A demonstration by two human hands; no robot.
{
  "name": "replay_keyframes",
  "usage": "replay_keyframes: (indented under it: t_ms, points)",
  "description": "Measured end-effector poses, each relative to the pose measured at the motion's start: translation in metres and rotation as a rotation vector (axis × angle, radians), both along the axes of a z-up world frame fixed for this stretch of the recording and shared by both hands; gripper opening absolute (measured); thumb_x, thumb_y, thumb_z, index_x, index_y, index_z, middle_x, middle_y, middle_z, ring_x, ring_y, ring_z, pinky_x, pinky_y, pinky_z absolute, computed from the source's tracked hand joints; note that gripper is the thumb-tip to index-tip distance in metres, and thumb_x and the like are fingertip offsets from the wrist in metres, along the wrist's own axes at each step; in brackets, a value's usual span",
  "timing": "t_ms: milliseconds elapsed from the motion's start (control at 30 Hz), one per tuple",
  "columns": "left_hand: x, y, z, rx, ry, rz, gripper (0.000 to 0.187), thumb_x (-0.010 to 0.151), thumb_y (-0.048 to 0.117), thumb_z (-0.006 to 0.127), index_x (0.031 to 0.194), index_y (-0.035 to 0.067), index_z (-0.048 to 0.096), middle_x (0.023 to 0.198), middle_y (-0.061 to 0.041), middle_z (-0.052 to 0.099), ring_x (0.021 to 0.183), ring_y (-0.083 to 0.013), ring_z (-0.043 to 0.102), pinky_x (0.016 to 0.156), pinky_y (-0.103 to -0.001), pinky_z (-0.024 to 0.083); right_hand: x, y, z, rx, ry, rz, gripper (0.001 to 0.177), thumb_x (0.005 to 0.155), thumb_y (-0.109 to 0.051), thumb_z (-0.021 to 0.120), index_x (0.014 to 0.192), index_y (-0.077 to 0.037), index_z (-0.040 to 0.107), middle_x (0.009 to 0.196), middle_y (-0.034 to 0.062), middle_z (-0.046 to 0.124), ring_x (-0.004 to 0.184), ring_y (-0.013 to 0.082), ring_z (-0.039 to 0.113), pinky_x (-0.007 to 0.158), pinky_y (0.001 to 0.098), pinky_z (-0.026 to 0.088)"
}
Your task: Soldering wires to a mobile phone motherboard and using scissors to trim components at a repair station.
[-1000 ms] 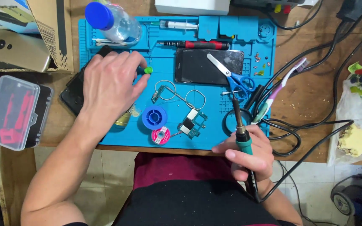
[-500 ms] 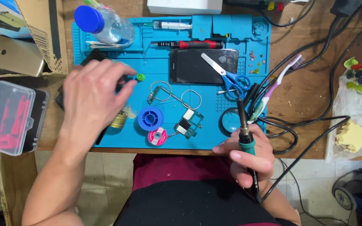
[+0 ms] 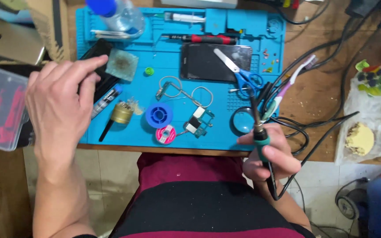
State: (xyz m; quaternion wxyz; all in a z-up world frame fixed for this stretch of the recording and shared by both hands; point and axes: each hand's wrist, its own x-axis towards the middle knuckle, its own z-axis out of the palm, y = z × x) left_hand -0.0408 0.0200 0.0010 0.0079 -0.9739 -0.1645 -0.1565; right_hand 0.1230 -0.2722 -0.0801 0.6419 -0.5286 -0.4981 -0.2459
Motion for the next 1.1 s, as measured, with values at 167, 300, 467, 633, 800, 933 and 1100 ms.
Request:
replay_keyframes:
  t_ms: [167,300,467,633,800,933,1100]
  points:
    - [-0.018,-0.003,0.007,-0.048,0.072,0.033,0.015,0.101,0.03,0.078,0.108,0.018,0.074,0.094,0.0,0.07,0.087,-0.024,0.062,0.072,-0.038,0.041,-0.013,0.004,0.003,-0.082,0.107,-0.1,0.024,0.105,-0.034,0.04,0.11,-0.011,0.039,0.079,0.017,0.055,0.059,0.0237,0.059,0.06,0.0325,0.044]
    - [-0.027,-0.005,0.005,-0.1,0.119,0.02,0.02,0.096,0.035,0.082,0.104,0.021,0.071,0.086,0.008,0.066,0.082,-0.0214,0.059,0.07,-0.036,0.04,-0.022,0.003,0.012,-0.184,0.218,-0.184,0.026,0.106,-0.04,0.038,0.112,-0.014,0.037,0.081,0.019,0.052,0.063,0.0257,0.057,0.066,0.0317,0.047]
    - [-0.038,0.003,-0.004,-0.009,0.166,0.069,0.008,0.103,0.02,0.071,0.11,0.022,0.073,0.093,0.005,0.069,0.089,-0.0218,0.064,0.071,-0.036,0.043,-0.021,0.003,0.007,-0.18,0.234,-0.164,0.026,0.106,-0.04,0.04,0.111,-0.014,0.038,0.083,0.0199,0.054,0.061,0.0272,0.059,0.069,0.0348,0.046]
    - [-0.04,-0.001,-0.01,0.087,0.227,0.099,0.017,0.101,0.012,0.065,0.111,0.023,0.072,0.093,0.002,0.068,0.086,-0.0223,0.064,0.068,-0.036,0.042,-0.009,-0.003,0.001,-0.203,0.032,-0.052,0.024,0.108,-0.034,0.034,0.111,-0.012,0.043,0.067,0.0148,0.061,0.055,0.0248,0.055,0.061,0.0358,0.045]
    - [-0.028,-0.008,-0.011,0.134,0.066,0.019,0.007,0.104,0.028,0.081,0.102,0.027,0.075,0.088,0.005,0.068,0.083,-0.0167,0.063,0.071,-0.032,0.038,-0.006,0.004,0.004,-0.046,-0.083,0.021,0.024,0.106,-0.033,0.036,0.104,-0.01,0.044,0.065,0.0094,0.061,0.052,0.0184,0.057,0.052,0.0318,0.041]
    - [0.002,-0.011,-0.005,0.103,0.011,-0.057,0.012,0.104,0.03,0.081,0.097,0.026,0.073,0.085,0.006,0.067,0.08,-0.0165,0.061,0.069,-0.033,0.037,-0.02,-0.021,0.018,-0.274,0.132,0.0,0.018,0.105,-0.03,0.044,0.113,-0.015,0.049,0.092,0.011,0.062,0.075,0.0216,0.064,0.07,0.0345,0.048]
    - [0.053,-0.022,0.01,0.163,0.065,-0.312,0.017,0.105,0.03,0.073,0.094,0.02,0.064,0.08,0.005,0.061,0.071,-0.0164,0.054,0.061,-0.031,0.035,-0.007,-0.008,0.013,-0.074,0.059,-0.047,0.013,0.103,-0.025,0.046,0.107,-0.013,0.046,0.089,0.0106,0.056,0.068,0.0187,0.062,0.066,0.0333,0.044]
